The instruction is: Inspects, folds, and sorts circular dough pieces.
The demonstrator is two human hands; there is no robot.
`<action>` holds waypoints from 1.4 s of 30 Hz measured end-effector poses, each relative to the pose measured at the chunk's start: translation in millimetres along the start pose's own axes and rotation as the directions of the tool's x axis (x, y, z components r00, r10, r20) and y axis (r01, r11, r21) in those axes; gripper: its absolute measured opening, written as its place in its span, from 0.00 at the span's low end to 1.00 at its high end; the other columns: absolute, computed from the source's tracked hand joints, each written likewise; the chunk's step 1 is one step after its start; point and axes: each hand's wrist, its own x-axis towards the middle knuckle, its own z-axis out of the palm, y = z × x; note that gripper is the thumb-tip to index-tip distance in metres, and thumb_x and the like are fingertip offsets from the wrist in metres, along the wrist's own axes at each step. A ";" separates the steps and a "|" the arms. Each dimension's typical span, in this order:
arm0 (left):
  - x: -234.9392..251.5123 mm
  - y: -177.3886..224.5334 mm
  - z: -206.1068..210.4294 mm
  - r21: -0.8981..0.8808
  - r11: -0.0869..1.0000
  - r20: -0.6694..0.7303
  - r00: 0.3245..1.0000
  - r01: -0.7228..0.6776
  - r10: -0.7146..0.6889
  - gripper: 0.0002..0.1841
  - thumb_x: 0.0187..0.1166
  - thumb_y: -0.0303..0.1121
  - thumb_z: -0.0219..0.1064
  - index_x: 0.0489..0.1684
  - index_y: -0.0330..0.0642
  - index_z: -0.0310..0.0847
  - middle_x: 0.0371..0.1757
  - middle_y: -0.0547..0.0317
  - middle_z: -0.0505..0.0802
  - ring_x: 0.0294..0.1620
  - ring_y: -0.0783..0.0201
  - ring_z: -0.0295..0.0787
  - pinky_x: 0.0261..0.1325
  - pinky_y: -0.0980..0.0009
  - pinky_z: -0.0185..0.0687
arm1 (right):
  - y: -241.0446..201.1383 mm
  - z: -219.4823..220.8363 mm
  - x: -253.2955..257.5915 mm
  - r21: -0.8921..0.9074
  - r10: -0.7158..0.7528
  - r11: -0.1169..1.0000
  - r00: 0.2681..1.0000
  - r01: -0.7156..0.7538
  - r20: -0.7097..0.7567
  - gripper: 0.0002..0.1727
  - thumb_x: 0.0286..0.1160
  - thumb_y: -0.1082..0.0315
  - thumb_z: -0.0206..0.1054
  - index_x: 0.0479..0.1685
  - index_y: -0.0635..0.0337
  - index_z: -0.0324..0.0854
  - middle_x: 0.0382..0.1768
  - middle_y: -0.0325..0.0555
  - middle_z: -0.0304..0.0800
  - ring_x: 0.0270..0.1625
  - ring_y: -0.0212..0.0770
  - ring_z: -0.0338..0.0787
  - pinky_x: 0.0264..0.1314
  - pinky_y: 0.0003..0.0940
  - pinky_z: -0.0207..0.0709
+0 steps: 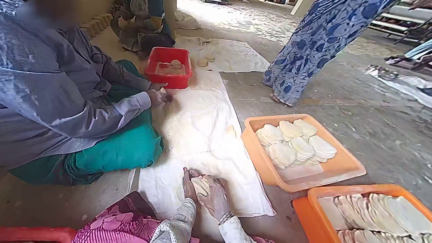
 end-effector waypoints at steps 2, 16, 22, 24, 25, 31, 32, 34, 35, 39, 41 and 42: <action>1.0 -2.0 -2.6 0.076 0.996 0.015 0.999 -0.037 0.035 0.35 0.95 0.54 0.31 0.33 0.39 0.79 0.30 0.55 0.86 0.37 0.63 0.85 0.50 0.64 0.82 | -4.3 -1.3 11.5 -0.077 0.048 0.996 0.989 -0.038 0.137 0.34 0.57 0.50 0.80 0.67 0.54 0.84 0.57 0.53 0.93 0.64 0.53 0.90 0.72 0.56 0.76; -0.7 -2.4 -5.3 0.228 0.973 0.038 0.999 -0.030 0.021 0.36 0.95 0.53 0.29 0.52 0.32 0.81 0.49 0.45 0.87 0.53 0.60 0.83 0.64 0.62 0.77 | -11.5 -7.3 -7.5 -0.019 -0.098 0.995 0.980 0.096 -0.173 0.29 0.53 0.53 0.80 0.53 0.63 0.89 0.52 0.51 0.95 0.63 0.50 0.90 0.88 0.51 0.59; -5.6 3.0 -7.0 0.281 0.959 0.094 0.995 -0.046 0.020 0.37 0.95 0.51 0.27 0.57 0.28 0.80 0.55 0.39 0.88 0.60 0.56 0.83 0.70 0.60 0.75 | -22.1 -15.2 -1.1 -0.050 0.124 0.992 0.983 -0.118 0.134 0.32 0.62 0.51 0.77 0.65 0.58 0.84 0.58 0.56 0.92 0.65 0.54 0.89 0.74 0.56 0.74; -5.3 4.8 -7.3 0.263 0.965 0.109 0.994 -0.019 -0.010 0.38 0.95 0.52 0.27 0.59 0.28 0.81 0.58 0.38 0.88 0.62 0.55 0.83 0.71 0.59 0.73 | -25.4 -16.3 -11.3 0.077 0.049 0.996 0.997 -0.045 -0.060 0.30 0.55 0.56 0.82 0.58 0.64 0.86 0.54 0.58 0.92 0.61 0.57 0.90 0.70 0.57 0.76; -6.0 6.2 -8.7 0.261 0.965 0.122 0.992 0.011 -0.045 0.39 0.95 0.53 0.27 0.66 0.28 0.79 0.66 0.35 0.86 0.69 0.52 0.81 0.76 0.56 0.71 | -20.4 -9.9 -16.5 0.148 0.008 0.989 0.983 0.019 -0.181 0.31 0.50 0.58 0.83 0.56 0.66 0.86 0.52 0.58 0.92 0.58 0.57 0.90 0.66 0.58 0.78; -0.2 -0.2 -11.1 0.296 0.955 0.156 0.985 0.029 -0.078 0.39 0.95 0.55 0.29 0.71 0.27 0.76 0.72 0.30 0.82 0.77 0.45 0.76 0.82 0.52 0.65 | -14.6 -6.6 1.3 0.027 0.155 0.987 0.982 -0.158 0.106 0.35 0.57 0.54 0.82 0.67 0.61 0.81 0.57 0.58 0.91 0.63 0.56 0.90 0.70 0.55 0.78; 0.2 -1.7 -11.0 0.290 0.957 0.163 0.985 0.011 -0.061 0.39 0.95 0.54 0.28 0.65 0.27 0.79 0.67 0.32 0.85 0.72 0.47 0.79 0.79 0.53 0.68 | -15.7 -9.8 -0.5 0.043 0.126 0.991 0.989 -0.129 0.075 0.33 0.57 0.55 0.82 0.64 0.62 0.83 0.55 0.59 0.92 0.62 0.57 0.90 0.69 0.55 0.78; 1.4 -1.6 -10.0 0.259 0.966 0.174 0.984 -0.017 -0.029 0.39 0.94 0.54 0.26 0.51 0.31 0.82 0.51 0.42 0.89 0.57 0.56 0.84 0.68 0.60 0.75 | -11.8 -5.7 -12.8 0.146 0.025 0.989 0.994 -0.009 -0.108 0.31 0.52 0.60 0.84 0.60 0.65 0.85 0.53 0.58 0.92 0.59 0.57 0.90 0.68 0.55 0.78; 0.7 0.5 -8.8 0.245 0.969 0.175 0.984 -0.024 -0.020 0.38 0.94 0.53 0.25 0.47 0.33 0.82 0.45 0.47 0.88 0.52 0.61 0.84 0.64 0.63 0.77 | -8.4 -1.2 -17.0 0.181 0.000 0.983 0.986 0.031 -0.169 0.33 0.50 0.61 0.84 0.61 0.65 0.85 0.55 0.58 0.92 0.59 0.56 0.90 0.68 0.55 0.80; -3.8 1.2 -11.4 0.293 0.956 0.179 0.982 0.007 -0.062 0.38 0.95 0.52 0.28 0.64 0.27 0.79 0.64 0.33 0.86 0.70 0.49 0.81 0.78 0.55 0.70 | -10.6 -2.7 -5.9 -0.036 0.133 0.991 0.986 -0.130 0.098 0.33 0.61 0.51 0.79 0.66 0.60 0.83 0.58 0.57 0.92 0.64 0.55 0.90 0.72 0.56 0.77; -1.3 0.5 -7.3 0.314 0.949 0.163 0.986 -0.035 -0.017 0.38 0.95 0.52 0.25 0.50 0.32 0.82 0.52 0.40 0.89 0.58 0.56 0.84 0.68 0.60 0.76 | -4.1 2.6 -5.7 -0.013 0.055 0.998 0.997 -0.056 -0.057 0.31 0.55 0.51 0.81 0.57 0.61 0.88 0.50 0.55 0.94 0.57 0.54 0.93 0.66 0.56 0.81; -1.9 2.0 -8.1 0.294 0.956 0.170 0.985 -0.022 -0.029 0.38 0.95 0.51 0.26 0.53 0.30 0.82 0.53 0.39 0.88 0.59 0.55 0.83 0.70 0.59 0.74 | 0.3 6.6 -10.7 0.048 -0.004 0.999 0.982 0.013 -0.190 0.31 0.51 0.52 0.82 0.55 0.63 0.89 0.49 0.56 0.94 0.55 0.55 0.93 0.64 0.57 0.82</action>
